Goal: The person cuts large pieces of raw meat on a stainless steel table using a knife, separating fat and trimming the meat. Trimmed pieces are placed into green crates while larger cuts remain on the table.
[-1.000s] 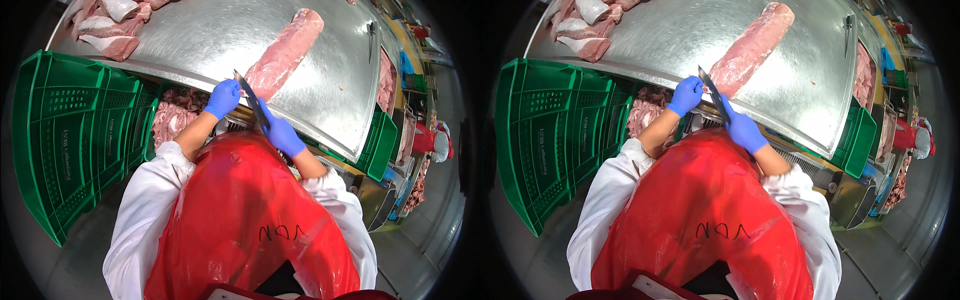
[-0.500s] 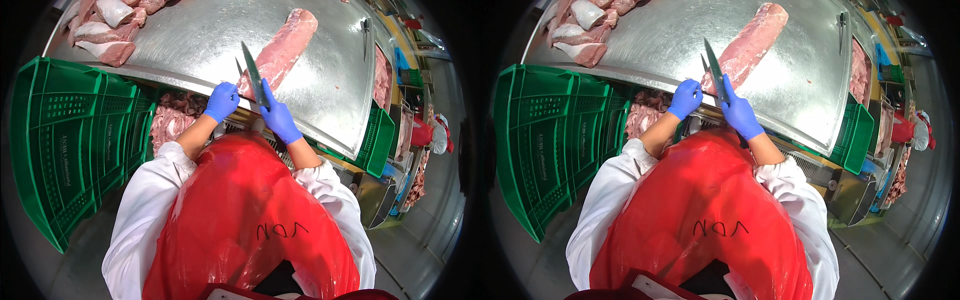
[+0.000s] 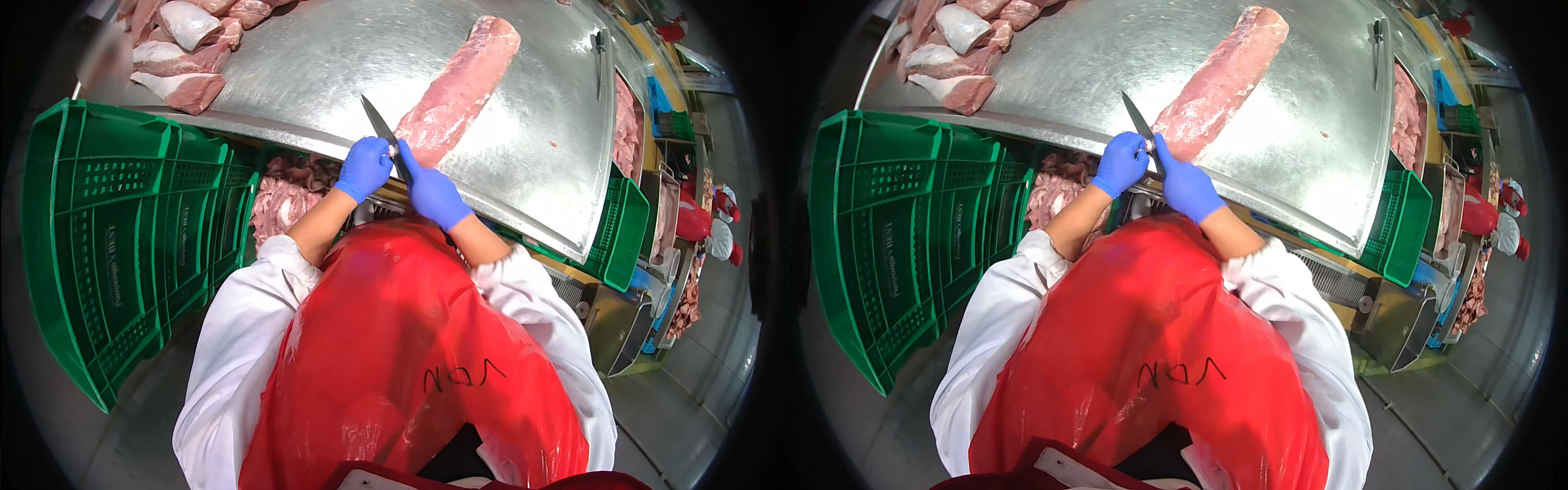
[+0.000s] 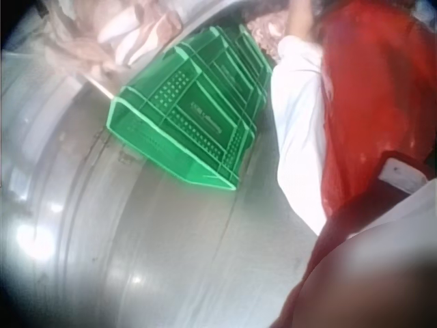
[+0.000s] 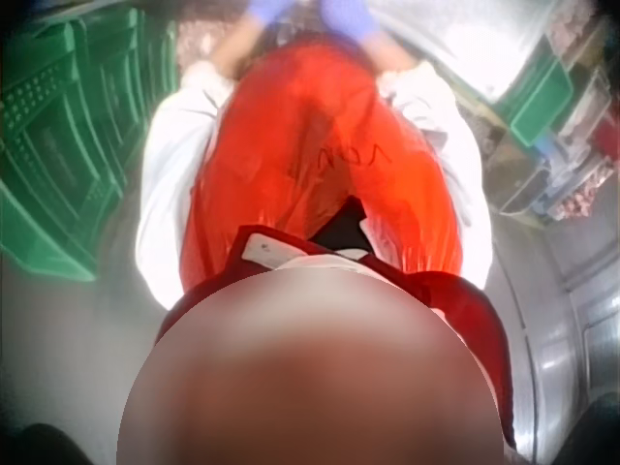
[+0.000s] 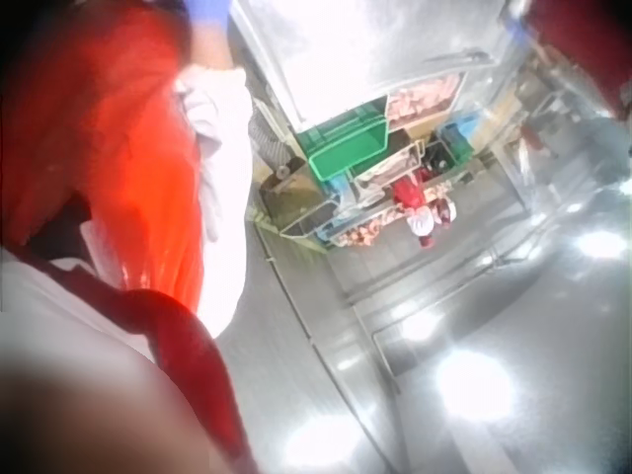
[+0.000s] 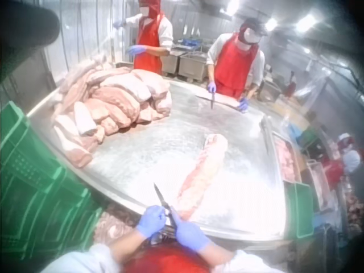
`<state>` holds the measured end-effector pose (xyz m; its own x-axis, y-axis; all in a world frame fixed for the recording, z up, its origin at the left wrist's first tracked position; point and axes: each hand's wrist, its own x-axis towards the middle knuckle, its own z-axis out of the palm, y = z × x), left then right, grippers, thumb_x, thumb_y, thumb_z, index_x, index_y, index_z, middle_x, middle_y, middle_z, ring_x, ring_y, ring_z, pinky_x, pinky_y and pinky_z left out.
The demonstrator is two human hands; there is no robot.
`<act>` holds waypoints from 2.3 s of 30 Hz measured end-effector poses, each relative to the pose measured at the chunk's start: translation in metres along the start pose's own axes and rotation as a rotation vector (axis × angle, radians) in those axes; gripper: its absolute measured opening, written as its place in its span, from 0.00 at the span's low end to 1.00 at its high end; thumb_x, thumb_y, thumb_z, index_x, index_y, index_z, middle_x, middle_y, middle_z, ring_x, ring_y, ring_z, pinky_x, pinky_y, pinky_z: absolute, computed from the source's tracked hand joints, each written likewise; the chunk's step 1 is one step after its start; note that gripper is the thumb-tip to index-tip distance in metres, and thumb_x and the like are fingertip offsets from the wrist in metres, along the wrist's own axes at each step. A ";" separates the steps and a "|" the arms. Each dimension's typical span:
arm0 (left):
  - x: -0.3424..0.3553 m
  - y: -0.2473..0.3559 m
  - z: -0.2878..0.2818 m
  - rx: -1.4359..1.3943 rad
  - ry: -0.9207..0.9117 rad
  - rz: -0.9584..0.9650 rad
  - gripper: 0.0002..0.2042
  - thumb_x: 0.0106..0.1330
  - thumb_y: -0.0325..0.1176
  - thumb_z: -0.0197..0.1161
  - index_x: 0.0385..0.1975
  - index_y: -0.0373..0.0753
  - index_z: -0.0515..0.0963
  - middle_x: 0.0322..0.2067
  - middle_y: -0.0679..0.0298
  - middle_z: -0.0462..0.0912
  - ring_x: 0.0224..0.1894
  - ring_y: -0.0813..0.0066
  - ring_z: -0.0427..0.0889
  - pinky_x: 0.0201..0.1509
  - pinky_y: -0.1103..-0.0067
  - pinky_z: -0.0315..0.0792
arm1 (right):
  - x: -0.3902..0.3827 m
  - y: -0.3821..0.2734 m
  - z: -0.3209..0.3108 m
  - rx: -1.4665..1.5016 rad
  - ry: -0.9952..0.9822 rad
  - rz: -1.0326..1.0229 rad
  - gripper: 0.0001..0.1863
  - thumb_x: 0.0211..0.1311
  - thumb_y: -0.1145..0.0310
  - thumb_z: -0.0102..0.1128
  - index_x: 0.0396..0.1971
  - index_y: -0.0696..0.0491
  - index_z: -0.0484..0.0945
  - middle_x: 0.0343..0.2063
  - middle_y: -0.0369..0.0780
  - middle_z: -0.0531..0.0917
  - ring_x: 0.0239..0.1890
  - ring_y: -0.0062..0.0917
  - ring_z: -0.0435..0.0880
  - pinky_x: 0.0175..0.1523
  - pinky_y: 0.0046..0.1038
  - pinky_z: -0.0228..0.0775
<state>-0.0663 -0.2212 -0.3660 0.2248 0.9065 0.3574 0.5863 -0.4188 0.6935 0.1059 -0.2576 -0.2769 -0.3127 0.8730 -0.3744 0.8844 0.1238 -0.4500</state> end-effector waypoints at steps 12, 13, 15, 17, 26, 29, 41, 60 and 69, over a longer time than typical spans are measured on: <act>0.051 0.016 -0.025 -0.123 -0.184 -0.325 0.12 0.56 0.26 0.55 0.39 0.37 0.80 0.28 0.49 0.80 0.37 0.54 0.83 0.43 0.65 0.75 | -0.092 0.050 -0.076 0.590 0.048 0.243 0.43 0.63 0.76 0.53 0.76 0.40 0.47 0.22 0.48 0.82 0.19 0.32 0.81 0.31 0.35 0.76; 0.043 -0.006 0.004 -0.026 -0.241 -0.154 0.18 0.57 0.28 0.55 0.48 0.40 0.80 0.31 0.47 0.82 0.39 0.47 0.82 0.45 0.61 0.75 | -0.083 0.054 -0.083 0.651 0.069 0.268 0.43 0.63 0.76 0.52 0.76 0.38 0.47 0.21 0.45 0.81 0.17 0.26 0.78 0.28 0.32 0.74; 0.055 0.010 0.008 0.038 -0.345 -0.279 0.11 0.57 0.29 0.56 0.38 0.38 0.80 0.32 0.45 0.81 0.38 0.43 0.80 0.45 0.58 0.74 | -0.078 0.065 -0.090 0.676 0.171 0.342 0.44 0.63 0.76 0.51 0.77 0.35 0.45 0.18 0.40 0.78 0.14 0.19 0.73 0.22 0.26 0.70; 0.051 0.003 -0.013 -0.047 -0.294 -0.298 0.07 0.57 0.32 0.60 0.30 0.36 0.76 0.29 0.46 0.79 0.34 0.44 0.78 0.39 0.62 0.73 | -0.083 0.085 -0.092 0.713 0.239 0.340 0.44 0.63 0.77 0.51 0.77 0.35 0.45 0.18 0.39 0.78 0.14 0.19 0.73 0.22 0.25 0.70; -0.087 -0.068 -0.120 0.190 -0.569 -0.606 0.12 0.58 0.35 0.60 0.39 0.38 0.80 0.32 0.50 0.83 0.36 0.50 0.82 0.42 0.64 0.76 | -0.034 0.170 -0.115 0.611 0.193 0.215 0.43 0.64 0.74 0.53 0.77 0.39 0.47 0.20 0.40 0.80 0.19 0.20 0.78 0.29 0.28 0.74; -0.133 -0.091 -0.104 0.463 -0.589 -0.740 0.19 0.58 0.38 0.61 0.48 0.40 0.79 0.40 0.48 0.84 0.43 0.49 0.83 0.49 0.62 0.77 | 0.047 0.166 -0.149 0.527 0.123 -0.065 0.42 0.64 0.69 0.58 0.75 0.32 0.50 0.20 0.41 0.80 0.20 0.23 0.80 0.32 0.29 0.75; 0.023 0.146 0.062 0.481 -0.242 -0.191 0.30 0.61 0.35 0.59 0.67 0.53 0.67 0.70 0.55 0.61 0.71 0.56 0.60 0.71 0.56 0.56 | 0.249 0.189 -0.155 0.055 -0.011 -0.512 0.43 0.63 0.65 0.56 0.74 0.23 0.48 0.35 0.58 0.84 0.39 0.48 0.85 0.49 0.39 0.76; 0.093 0.061 0.082 0.532 -0.336 -0.184 0.33 0.58 0.23 0.53 0.68 0.54 0.67 0.75 0.54 0.50 0.74 0.53 0.55 0.73 0.64 0.58 | 0.056 0.271 -0.137 0.360 0.436 0.068 0.45 0.62 0.67 0.57 0.76 0.33 0.45 0.31 0.55 0.86 0.32 0.47 0.87 0.40 0.40 0.77; 0.036 0.041 0.062 0.113 0.038 -0.292 0.29 0.57 0.28 0.60 0.62 0.38 0.69 0.65 0.49 0.68 0.64 0.48 0.71 0.67 0.64 0.67 | 0.070 0.214 -0.152 -0.107 0.086 -0.176 0.42 0.63 0.66 0.55 0.74 0.25 0.49 0.34 0.53 0.85 0.33 0.50 0.84 0.40 0.45 0.77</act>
<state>0.0144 -0.2024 -0.3637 0.0060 0.9839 0.1785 0.7048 -0.1308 0.6973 0.3258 -0.0986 -0.2763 -0.4390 0.8700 -0.2245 0.8517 0.3233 -0.4125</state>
